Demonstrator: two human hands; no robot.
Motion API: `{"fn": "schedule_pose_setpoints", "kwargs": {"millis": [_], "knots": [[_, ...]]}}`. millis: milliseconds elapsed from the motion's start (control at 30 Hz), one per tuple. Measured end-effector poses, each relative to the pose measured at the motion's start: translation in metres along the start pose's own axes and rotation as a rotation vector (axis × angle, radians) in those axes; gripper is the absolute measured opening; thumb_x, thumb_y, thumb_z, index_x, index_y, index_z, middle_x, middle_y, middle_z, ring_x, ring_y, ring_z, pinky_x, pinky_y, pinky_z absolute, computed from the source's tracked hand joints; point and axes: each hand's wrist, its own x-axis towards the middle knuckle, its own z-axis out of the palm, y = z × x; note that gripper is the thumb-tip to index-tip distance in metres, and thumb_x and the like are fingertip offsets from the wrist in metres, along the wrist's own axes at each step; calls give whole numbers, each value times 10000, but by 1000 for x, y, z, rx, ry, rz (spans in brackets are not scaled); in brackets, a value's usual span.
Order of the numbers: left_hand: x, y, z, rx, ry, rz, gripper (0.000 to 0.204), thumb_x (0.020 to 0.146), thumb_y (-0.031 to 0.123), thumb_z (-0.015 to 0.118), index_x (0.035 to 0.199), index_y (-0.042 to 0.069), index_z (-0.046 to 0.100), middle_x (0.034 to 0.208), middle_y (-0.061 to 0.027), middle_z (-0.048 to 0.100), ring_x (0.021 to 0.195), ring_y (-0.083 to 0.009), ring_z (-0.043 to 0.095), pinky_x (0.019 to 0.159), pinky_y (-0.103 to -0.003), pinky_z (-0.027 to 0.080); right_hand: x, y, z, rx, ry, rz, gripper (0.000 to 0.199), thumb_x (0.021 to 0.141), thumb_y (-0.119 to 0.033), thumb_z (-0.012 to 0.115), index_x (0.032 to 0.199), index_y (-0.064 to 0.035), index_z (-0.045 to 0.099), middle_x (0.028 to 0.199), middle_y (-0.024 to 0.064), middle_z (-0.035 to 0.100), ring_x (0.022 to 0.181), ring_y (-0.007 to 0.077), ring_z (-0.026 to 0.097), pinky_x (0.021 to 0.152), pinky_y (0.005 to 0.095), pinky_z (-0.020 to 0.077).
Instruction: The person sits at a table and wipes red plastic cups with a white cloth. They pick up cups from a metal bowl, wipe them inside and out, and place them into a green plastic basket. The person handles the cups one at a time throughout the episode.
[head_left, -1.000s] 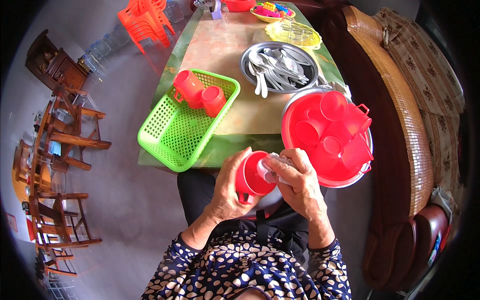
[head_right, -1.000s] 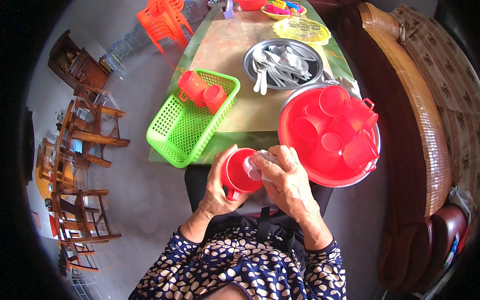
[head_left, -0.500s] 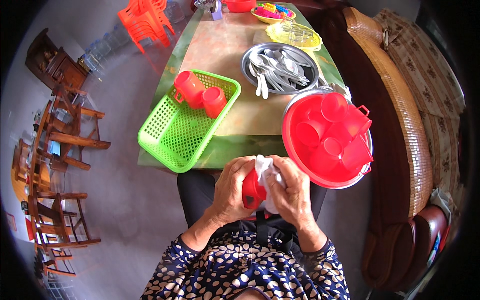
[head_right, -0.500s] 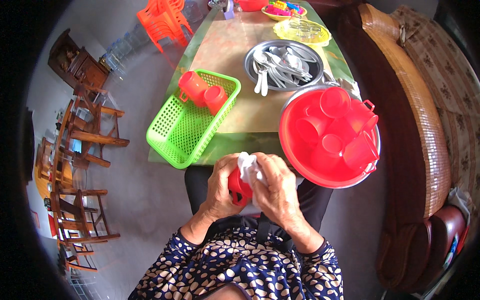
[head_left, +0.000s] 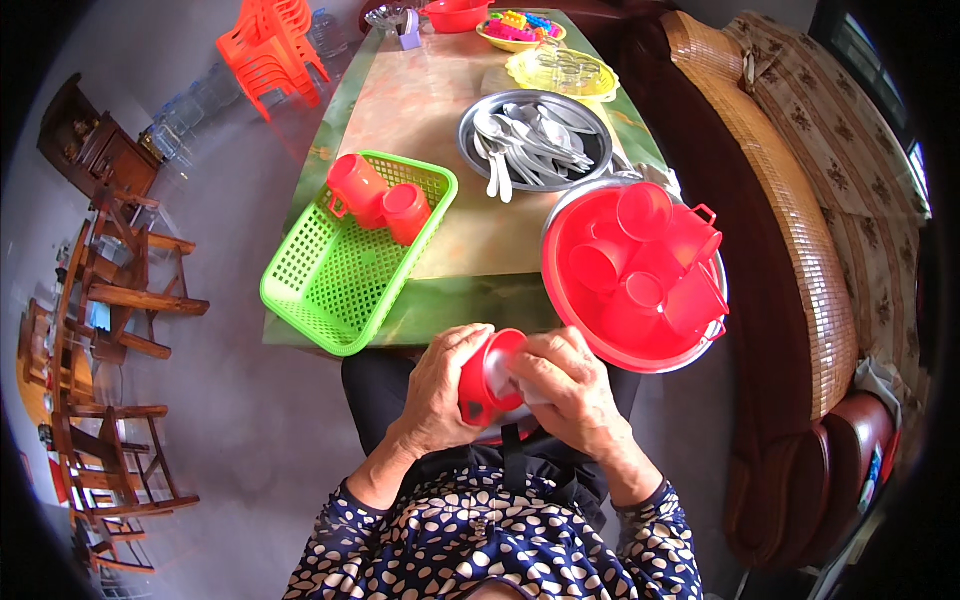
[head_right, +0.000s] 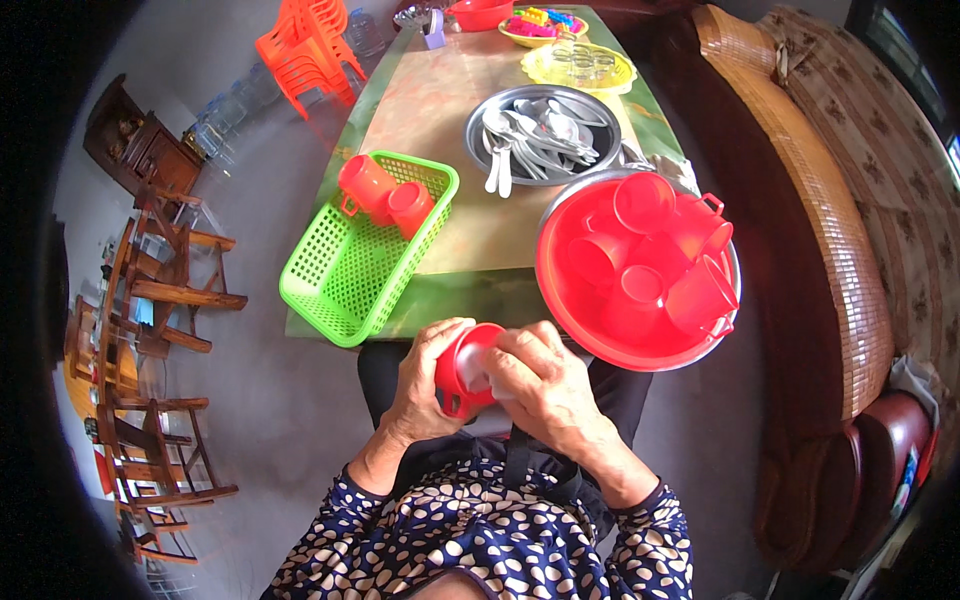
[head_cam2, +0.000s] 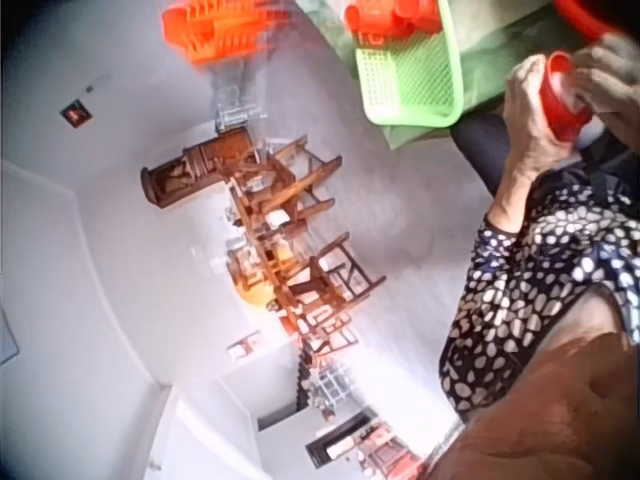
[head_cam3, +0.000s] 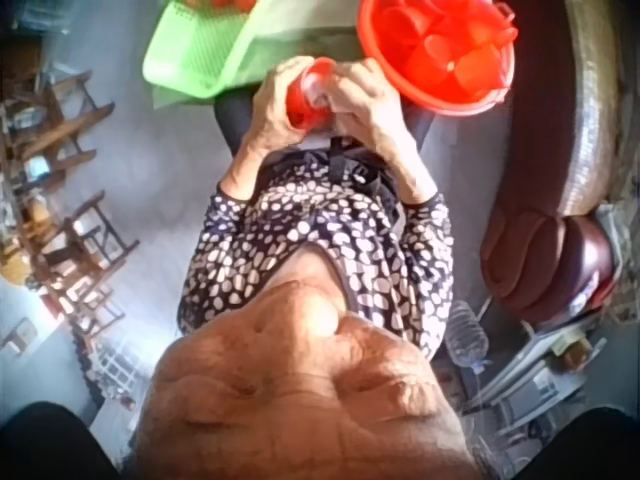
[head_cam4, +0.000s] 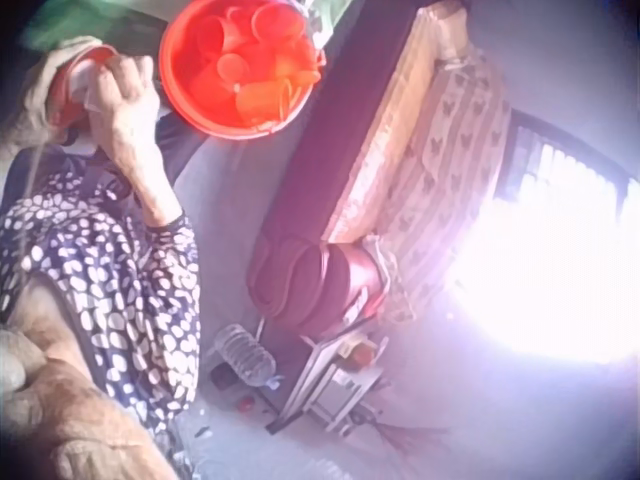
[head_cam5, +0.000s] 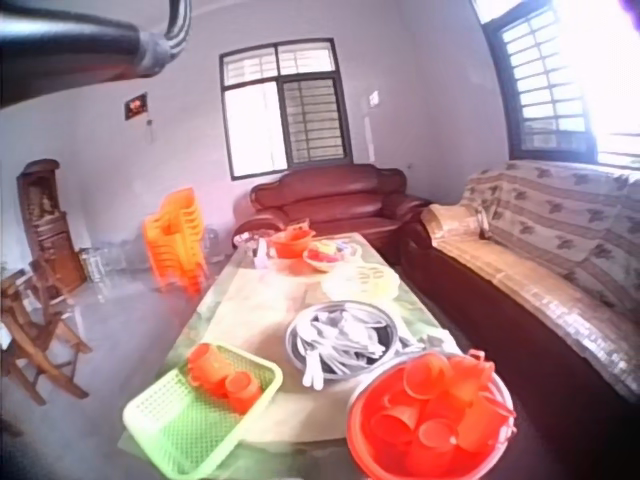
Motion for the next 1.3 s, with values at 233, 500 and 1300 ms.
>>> {"fn": "schedule_pose_setpoints", "kwargs": {"millis": [233,500,1300], "knots": [[5,4,5,148,-25,95,744,585,109,770,1242,2,438,1215,-163,528,1100,-345,528,932,-426,441,-12,3,12,-141,-95,48,191,568,-35,676,737,-40,587,832,84,554,735,259,532,641,336,502],[2,3,-3,26,6,-46,786,606,132,798,1272,-4,402,1215,-192,516,1110,-355,525,943,-423,439,-12,3,-8,644,-188,354,185,713,5,625,899,4,616,843,128,610,810,266,593,728,342,477],[-12,-10,25,-1355,502,-593,631,839,261,654,1331,-12,368,1270,-164,494,1173,-286,488,1016,-432,383,-56,0,52,500,71,486,154,781,12,525,932,43,536,830,156,561,708,270,563,646,322,456]]}}
